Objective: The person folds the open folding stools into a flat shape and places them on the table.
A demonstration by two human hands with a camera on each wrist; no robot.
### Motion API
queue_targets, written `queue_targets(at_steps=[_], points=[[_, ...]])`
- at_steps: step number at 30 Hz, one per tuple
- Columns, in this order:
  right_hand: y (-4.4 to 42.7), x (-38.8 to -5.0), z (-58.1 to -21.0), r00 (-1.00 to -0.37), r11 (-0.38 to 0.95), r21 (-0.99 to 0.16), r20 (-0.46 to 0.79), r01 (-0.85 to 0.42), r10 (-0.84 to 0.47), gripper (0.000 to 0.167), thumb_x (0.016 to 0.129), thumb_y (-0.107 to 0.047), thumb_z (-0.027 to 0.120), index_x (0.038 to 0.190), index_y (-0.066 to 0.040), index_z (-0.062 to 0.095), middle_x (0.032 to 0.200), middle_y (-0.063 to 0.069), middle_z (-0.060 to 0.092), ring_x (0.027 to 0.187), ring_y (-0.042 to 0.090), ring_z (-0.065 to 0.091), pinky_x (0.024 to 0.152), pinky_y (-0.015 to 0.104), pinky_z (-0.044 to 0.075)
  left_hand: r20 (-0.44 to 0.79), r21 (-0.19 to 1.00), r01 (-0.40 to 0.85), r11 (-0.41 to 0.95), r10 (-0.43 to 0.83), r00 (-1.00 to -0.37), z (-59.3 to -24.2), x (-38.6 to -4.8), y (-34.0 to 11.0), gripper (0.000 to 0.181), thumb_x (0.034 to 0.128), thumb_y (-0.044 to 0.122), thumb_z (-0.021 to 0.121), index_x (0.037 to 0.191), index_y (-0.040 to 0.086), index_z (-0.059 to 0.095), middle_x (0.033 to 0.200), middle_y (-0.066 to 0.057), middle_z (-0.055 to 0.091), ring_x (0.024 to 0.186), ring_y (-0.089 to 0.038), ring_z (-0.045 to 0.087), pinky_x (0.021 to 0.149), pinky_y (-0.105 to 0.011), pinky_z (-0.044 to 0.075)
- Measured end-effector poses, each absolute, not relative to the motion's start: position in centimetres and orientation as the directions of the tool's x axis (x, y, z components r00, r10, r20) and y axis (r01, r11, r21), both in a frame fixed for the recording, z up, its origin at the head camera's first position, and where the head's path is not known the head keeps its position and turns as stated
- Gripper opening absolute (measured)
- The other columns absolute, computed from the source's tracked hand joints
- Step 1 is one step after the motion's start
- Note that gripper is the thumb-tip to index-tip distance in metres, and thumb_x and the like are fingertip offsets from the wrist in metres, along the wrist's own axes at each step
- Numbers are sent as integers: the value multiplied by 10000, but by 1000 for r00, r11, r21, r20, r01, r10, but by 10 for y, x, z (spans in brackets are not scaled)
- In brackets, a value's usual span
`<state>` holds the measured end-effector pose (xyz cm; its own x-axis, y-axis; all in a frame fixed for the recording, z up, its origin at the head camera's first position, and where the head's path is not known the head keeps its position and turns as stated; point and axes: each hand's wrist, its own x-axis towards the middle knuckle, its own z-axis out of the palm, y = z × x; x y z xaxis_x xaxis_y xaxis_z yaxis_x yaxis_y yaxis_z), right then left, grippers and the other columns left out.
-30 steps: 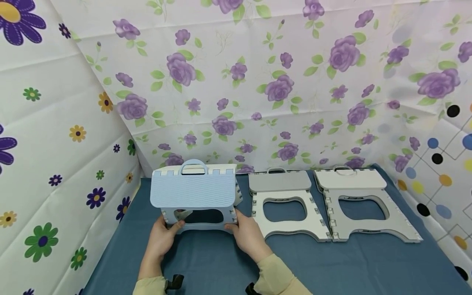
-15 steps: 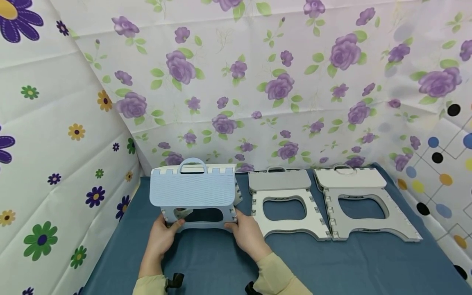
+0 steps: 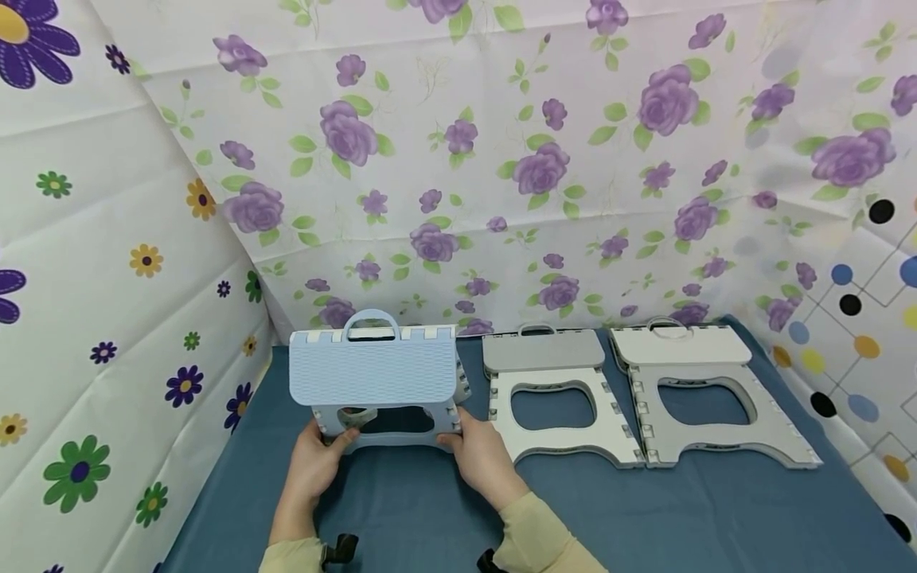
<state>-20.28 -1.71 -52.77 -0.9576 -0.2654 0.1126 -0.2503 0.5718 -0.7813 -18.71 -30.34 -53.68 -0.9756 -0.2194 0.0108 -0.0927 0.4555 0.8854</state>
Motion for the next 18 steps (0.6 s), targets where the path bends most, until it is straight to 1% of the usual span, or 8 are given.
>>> queue_targets(at_steps=[6,8,12,15,18], points=[[-18,-202,-529,-958,569,-784,108,-246,-266,447,1032,-280,727,1412,-58,645,1260,149,759,1068,281,764,842,493,603,8,885,-90,458,-209,-978,-537,-185,-305,525,1062,195,722,1466,-69,515,1414,-267,618,1206,-314,601,904,-347,496],[-18,-202,-529,-958,567,-786,109,-246,-265,448,1032,-279,728,1414,-59,644,1263,147,758,1081,286,761,849,496,602,11,884,-86,460,-203,-979,-538,-185,-306,535,1064,209,721,1471,-69,513,1416,-269,617,1214,-322,602,914,-368,499],[-18,-203,-529,-958,569,-785,107,-245,-264,450,1032,-279,728,1419,-66,643,1261,140,760,1095,291,757,855,495,601,9,881,-88,465,-203,-979,-539,-187,-307,516,1068,179,707,1487,-52,511,1414,-257,621,1209,-339,609,937,-423,498],[-18,-203,-529,-960,573,-783,104,-241,-261,454,1031,-287,729,1421,-72,643,1253,138,763,1072,282,763,835,482,603,8,882,-87,462,-201,-979,-540,-188,-307,514,1067,153,699,1502,-39,505,1425,-251,615,1220,-352,609,958,-458,491],[-17,-204,-531,-960,578,-780,103,-241,-260,450,1033,-293,727,1414,-70,641,1244,140,766,1016,251,772,796,455,599,13,887,-79,456,-196,-981,-541,-190,-306,527,1066,146,700,1514,-38,494,1444,-254,601,1248,-365,599,987,-490,479]])
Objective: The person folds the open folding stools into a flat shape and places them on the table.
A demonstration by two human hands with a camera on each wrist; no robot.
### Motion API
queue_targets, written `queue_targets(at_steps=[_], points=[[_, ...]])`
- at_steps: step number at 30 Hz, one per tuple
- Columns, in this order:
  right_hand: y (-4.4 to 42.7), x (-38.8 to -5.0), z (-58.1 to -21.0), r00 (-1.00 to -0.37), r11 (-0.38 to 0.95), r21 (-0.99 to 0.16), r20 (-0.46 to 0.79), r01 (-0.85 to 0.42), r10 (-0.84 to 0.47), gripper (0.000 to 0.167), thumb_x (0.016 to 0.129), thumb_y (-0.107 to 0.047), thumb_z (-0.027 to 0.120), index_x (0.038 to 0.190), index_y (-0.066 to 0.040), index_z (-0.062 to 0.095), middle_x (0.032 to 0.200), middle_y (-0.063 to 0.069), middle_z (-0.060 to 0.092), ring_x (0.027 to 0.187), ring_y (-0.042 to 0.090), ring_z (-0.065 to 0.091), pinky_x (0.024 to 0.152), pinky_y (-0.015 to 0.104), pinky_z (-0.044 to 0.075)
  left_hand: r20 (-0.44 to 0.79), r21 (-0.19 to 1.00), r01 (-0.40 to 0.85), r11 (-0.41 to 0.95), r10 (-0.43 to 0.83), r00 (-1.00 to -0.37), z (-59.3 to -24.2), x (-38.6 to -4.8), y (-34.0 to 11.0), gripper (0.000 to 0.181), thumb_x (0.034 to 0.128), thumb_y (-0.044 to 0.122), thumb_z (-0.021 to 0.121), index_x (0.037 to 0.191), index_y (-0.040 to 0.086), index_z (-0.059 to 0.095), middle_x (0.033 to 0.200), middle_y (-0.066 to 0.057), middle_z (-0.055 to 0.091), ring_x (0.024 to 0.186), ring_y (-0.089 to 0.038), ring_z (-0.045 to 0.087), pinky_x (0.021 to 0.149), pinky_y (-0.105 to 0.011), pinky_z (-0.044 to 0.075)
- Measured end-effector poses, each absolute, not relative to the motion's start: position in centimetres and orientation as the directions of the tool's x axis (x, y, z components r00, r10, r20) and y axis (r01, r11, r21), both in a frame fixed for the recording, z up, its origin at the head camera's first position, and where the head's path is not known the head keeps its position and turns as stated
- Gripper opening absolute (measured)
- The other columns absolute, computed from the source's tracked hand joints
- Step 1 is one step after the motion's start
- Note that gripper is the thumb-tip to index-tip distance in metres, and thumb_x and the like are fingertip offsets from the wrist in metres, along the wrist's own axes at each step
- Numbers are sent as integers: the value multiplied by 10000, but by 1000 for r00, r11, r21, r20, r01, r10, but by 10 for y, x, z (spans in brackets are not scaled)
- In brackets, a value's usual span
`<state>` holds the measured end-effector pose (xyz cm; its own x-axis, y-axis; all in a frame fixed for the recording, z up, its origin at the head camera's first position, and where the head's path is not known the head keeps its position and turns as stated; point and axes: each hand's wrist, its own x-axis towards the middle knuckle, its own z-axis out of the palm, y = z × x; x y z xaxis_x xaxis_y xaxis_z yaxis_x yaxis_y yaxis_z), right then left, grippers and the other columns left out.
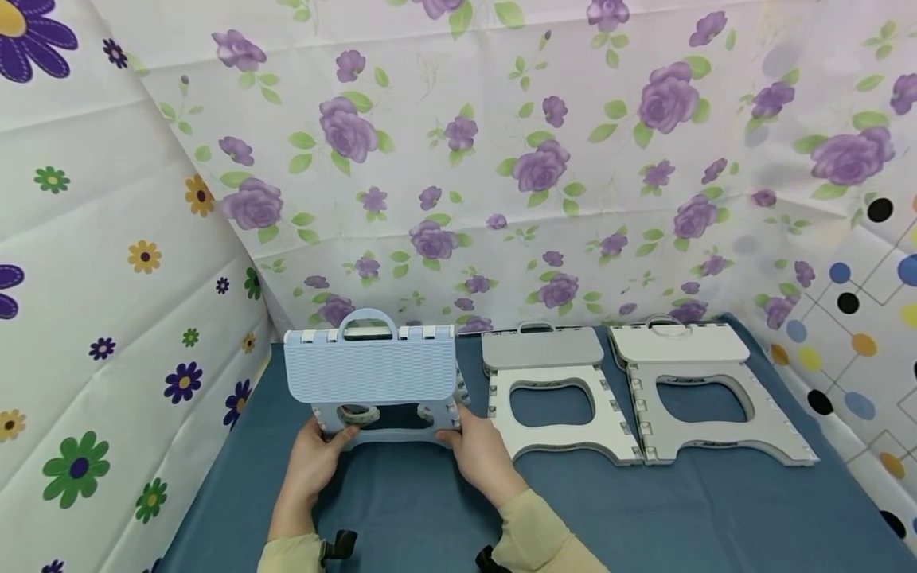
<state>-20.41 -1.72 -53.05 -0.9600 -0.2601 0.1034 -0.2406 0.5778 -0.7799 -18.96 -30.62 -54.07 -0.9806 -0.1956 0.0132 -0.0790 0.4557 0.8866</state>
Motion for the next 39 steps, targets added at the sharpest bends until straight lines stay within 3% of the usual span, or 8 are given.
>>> queue_targets(at_steps=[6,12,15,20,24,27,29,39], points=[[-16,-206,-529,-959,574,-783,99,-240,-266,445,1039,-290,722,1413,-64,635,1250,149,762,1006,242,769,792,452,594,13,900,-67,431,-181,-983,-540,-193,-308,628,1063,150,710,1579,-14,392,1514,-261,525,1343,-390,538,1051,-543,442],[-15,-205,-529,-959,570,-786,99,-239,-267,429,1032,-288,737,1387,-62,655,1253,145,762,1113,300,752,870,497,602,5,939,-50,340,-158,-987,-539,-192,-309,843,1061,142,714,1633,-3,112,1617,-301,314,1494,-418,345,1118,-567,352],[-15,-206,-529,-958,569,-783,120,-251,-259,396,1020,-274,758,1345,-60,684,1230,136,769,1101,293,752,876,491,602,25,947,-24,320,-147,-989,-539,-192,-309,911,1057,137,718,1663,28,48,1658,-292,255,1539,-404,272,1148,-569,320],[-16,-208,-529,-961,574,-776,151,-261,-234,436,994,-292,802,1321,-20,705,1318,213,701,1172,367,705,933,531,578,48,925,-1,379,-119,-992,-539,-191,-309,820,1067,135,699,1683,49,164,1635,-264,353,1483,-407,386,1113,-573,378],[-17,-208,-531,-966,578,-778,147,-245,-211,564,977,-334,820,1372,40,672,1573,386,418,1372,537,532,1040,612,506,36,909,-18,415,-120,-992,-539,-189,-308,749,1076,142,687,1663,33,235,1607,-269,412,1435,-421,455,1083,-571,410],[-16,-208,-533,-965,570,-782,162,-254,-208,592,964,-331,835,1379,56,664,1664,419,195,1430,582,437,1070,623,480,33,908,-22,418,-125,-992,-538,-189,-307,751,1078,153,685,1667,33,235,1613,-272,407,1444,-427,445,1091,-582,407],[-16,-209,-534,-960,562,-781,179,-271,-215,590,962,-325,839,1380,53,666,1689,405,123,1434,569,440,1068,613,484,33,911,-22,411,-126,-991,-538,-189,-307,754,1078,153,685,1672,41,234,1616,-270,406,1448,-427,440,1097,-586,402],[-13,-215,-535,-950,533,-792,190,-297,-246,534,943,-319,861,1370,-37,711,1685,347,251,1538,519,305,1148,661,383,24,915,-25,403,-115,-993,-538,-189,-310,764,1079,151,683,1678,33,225,1615,-272,408,1441,-411,443,1095,-582,405]])
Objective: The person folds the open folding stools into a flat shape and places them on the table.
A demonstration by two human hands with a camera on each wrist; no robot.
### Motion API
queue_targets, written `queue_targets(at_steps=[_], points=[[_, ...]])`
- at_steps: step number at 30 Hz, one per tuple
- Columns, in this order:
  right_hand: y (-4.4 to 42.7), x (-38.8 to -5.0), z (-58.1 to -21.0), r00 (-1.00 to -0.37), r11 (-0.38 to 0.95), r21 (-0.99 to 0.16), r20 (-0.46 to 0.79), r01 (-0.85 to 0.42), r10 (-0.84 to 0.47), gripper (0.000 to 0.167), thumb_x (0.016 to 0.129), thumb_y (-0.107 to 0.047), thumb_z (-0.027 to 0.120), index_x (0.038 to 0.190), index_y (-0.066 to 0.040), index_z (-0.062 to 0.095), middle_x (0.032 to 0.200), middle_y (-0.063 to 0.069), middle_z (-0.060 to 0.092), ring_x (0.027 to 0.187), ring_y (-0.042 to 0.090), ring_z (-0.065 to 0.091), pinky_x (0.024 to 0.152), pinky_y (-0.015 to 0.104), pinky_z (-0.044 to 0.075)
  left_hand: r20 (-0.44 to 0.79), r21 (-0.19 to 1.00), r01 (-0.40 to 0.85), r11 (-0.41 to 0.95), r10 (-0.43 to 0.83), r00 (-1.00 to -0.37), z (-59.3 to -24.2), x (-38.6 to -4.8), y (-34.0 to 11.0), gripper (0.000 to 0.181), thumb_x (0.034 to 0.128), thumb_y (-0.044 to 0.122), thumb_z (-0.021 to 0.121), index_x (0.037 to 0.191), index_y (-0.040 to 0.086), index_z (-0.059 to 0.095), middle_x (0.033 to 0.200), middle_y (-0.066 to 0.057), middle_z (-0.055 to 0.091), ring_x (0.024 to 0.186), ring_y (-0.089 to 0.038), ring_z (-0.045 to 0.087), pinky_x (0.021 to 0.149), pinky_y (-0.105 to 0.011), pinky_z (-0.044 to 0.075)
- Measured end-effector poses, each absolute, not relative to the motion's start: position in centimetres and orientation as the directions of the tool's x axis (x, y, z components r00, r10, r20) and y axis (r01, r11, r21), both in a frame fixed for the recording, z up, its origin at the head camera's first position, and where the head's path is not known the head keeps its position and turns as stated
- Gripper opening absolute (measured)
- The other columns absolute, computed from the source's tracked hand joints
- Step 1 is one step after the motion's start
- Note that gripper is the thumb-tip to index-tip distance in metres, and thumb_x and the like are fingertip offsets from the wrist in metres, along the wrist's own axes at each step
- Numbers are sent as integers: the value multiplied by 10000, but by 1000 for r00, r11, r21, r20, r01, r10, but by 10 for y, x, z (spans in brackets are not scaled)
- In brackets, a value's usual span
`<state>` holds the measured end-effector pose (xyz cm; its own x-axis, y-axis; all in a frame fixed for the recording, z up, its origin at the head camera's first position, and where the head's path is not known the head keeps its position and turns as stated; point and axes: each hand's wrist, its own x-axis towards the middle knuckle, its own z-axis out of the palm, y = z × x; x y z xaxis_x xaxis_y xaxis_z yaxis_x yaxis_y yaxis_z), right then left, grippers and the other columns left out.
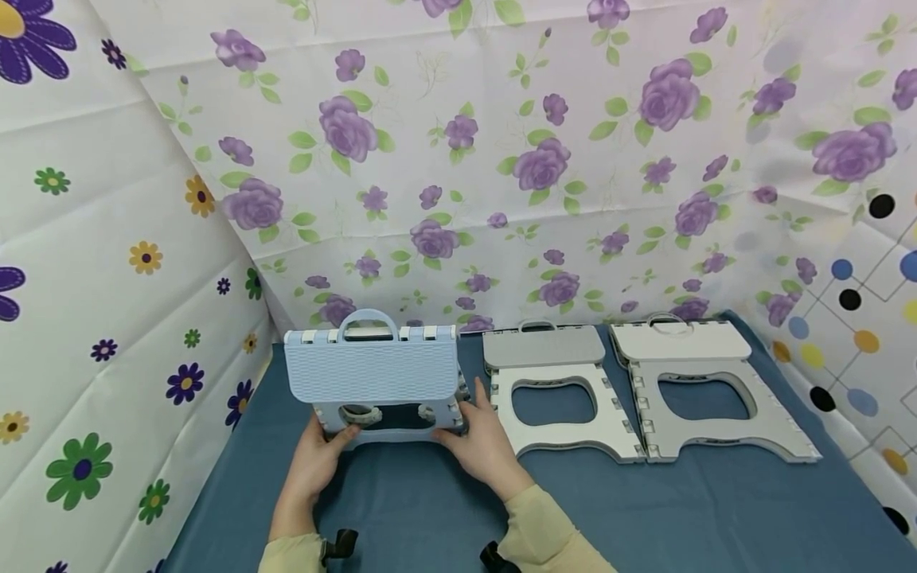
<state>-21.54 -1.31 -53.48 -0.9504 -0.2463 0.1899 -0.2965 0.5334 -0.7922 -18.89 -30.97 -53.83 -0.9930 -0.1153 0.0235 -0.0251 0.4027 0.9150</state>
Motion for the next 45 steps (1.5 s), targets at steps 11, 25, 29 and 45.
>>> queue_targets(at_steps=[11,25,29,45], points=[[-12,-218,-534,-963,554,-796,129,-243,-237,593,953,-357,845,1434,-54,673,1622,304,419,1471,514,431,1136,647,409,31,910,-28,414,-135,-990,-540,-192,-309,721,1075,145,690,1651,18,275,1587,-269,442,1418,-419,474,1071,-579,427],[-11,-216,-533,-971,536,-813,145,-227,-191,467,920,-321,889,1214,-69,629,1282,159,678,1139,317,675,937,516,551,-6,908,-61,414,-133,-991,-539,-191,-310,715,1068,222,713,1629,22,317,1571,-253,463,1401,-401,486,1070,-561,419],[-13,-214,-532,-978,503,-844,111,-186,-174,638,907,-325,902,1330,-63,502,1273,170,670,1125,313,671,945,528,536,-43,917,-94,386,-139,-989,-540,-190,-314,764,1058,280,731,1641,47,295,1600,-245,429,1434,-416,460,1081,-572,417],[-13,-216,-530,-971,502,-838,126,-214,-203,868,932,-314,880,1599,-14,411,1445,192,604,1316,370,605,1071,568,487,-57,911,-99,400,-116,-992,-540,-186,-323,822,1012,133,781,1668,83,288,1577,-264,470,1397,-434,528,1028,-491,520]])
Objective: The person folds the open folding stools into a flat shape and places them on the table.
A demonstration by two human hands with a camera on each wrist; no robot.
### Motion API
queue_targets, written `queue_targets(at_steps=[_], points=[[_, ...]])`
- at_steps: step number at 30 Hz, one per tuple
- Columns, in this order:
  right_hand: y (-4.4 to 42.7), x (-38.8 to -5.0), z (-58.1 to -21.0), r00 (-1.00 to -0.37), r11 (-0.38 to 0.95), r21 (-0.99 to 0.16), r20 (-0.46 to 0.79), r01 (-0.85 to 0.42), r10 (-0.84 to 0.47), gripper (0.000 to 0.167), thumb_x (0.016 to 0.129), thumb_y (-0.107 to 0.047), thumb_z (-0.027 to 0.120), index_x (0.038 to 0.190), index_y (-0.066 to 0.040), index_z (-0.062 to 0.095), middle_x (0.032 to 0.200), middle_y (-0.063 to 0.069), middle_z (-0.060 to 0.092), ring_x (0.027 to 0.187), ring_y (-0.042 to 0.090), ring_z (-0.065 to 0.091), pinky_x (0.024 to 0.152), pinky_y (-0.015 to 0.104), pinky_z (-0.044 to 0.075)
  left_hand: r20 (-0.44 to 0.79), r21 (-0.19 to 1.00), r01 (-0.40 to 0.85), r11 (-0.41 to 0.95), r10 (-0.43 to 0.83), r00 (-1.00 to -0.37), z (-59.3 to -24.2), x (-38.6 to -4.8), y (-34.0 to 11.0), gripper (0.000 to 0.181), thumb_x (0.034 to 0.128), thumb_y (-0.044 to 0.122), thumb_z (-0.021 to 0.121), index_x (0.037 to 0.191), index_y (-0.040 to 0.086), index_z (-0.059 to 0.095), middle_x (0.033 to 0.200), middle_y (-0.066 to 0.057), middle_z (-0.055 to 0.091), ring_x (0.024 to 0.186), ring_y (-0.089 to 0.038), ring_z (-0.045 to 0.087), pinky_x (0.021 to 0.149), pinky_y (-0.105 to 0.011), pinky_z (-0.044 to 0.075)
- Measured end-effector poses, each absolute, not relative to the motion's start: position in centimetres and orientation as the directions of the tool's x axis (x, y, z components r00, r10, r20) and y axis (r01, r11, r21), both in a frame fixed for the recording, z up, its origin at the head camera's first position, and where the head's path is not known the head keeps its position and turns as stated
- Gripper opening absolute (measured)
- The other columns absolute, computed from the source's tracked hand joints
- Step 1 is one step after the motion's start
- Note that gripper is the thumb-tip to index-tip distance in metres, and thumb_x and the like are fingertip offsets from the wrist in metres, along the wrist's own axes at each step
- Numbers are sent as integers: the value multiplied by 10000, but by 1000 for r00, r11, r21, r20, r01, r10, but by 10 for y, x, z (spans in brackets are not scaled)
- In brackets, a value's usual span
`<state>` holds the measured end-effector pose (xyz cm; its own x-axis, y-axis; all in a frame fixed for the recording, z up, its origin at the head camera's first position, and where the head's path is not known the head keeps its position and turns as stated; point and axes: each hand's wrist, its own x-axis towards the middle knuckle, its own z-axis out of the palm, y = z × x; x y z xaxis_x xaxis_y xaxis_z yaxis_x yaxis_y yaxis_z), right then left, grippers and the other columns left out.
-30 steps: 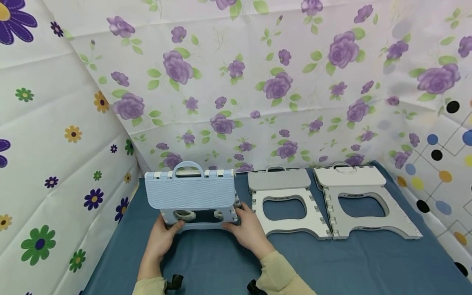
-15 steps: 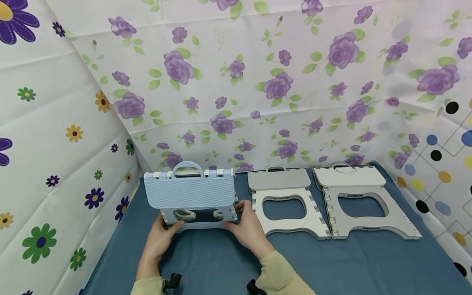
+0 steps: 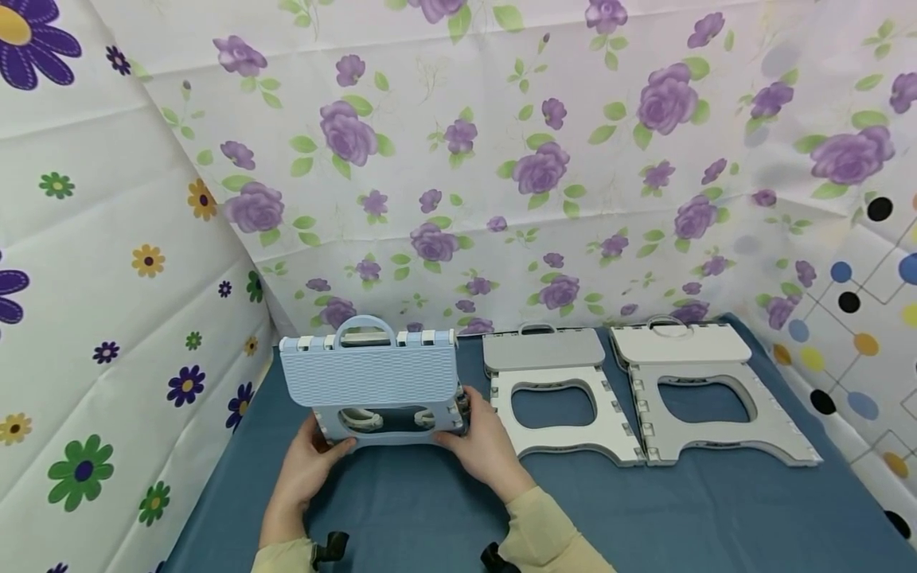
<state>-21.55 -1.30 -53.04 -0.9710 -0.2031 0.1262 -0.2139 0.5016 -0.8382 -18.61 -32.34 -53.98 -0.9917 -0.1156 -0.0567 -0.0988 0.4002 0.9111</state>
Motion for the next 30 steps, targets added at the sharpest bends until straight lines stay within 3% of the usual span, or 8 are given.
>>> queue_targets(at_steps=[6,17,24,30], points=[[-12,-214,-528,-973,506,-839,113,-202,-200,880,923,-312,887,1591,13,417,1430,206,619,1289,379,623,1047,572,501,-77,900,-123,418,-125,-989,-540,-188,-323,821,1009,150,786,1666,95,298,1592,-261,455,1420,-448,505,1080,-576,478],[-14,-212,-527,-973,526,-824,124,-210,-194,779,953,-286,859,1544,31,463,1362,190,667,1209,346,674,989,532,545,-71,899,-138,415,-172,-983,-540,-187,-325,744,976,192,833,1586,66,426,1491,-235,556,1351,-392,568,977,-439,541],[-15,-212,-526,-971,550,-804,135,-224,-198,599,977,-282,831,1450,-39,556,1299,139,709,1181,306,695,977,499,554,-70,877,-153,457,-193,-979,-541,-187,-324,651,987,193,818,1528,34,493,1419,-222,584,1278,-369,606,962,-450,534],[-13,-211,-526,-960,559,-784,173,-270,-222,498,995,-238,807,1401,-39,598,1296,149,720,1196,310,699,988,502,554,-62,858,-157,489,-204,-977,-540,-187,-324,627,993,248,817,1488,-8,530,1372,-246,594,1200,-363,634,904,-441,543]])
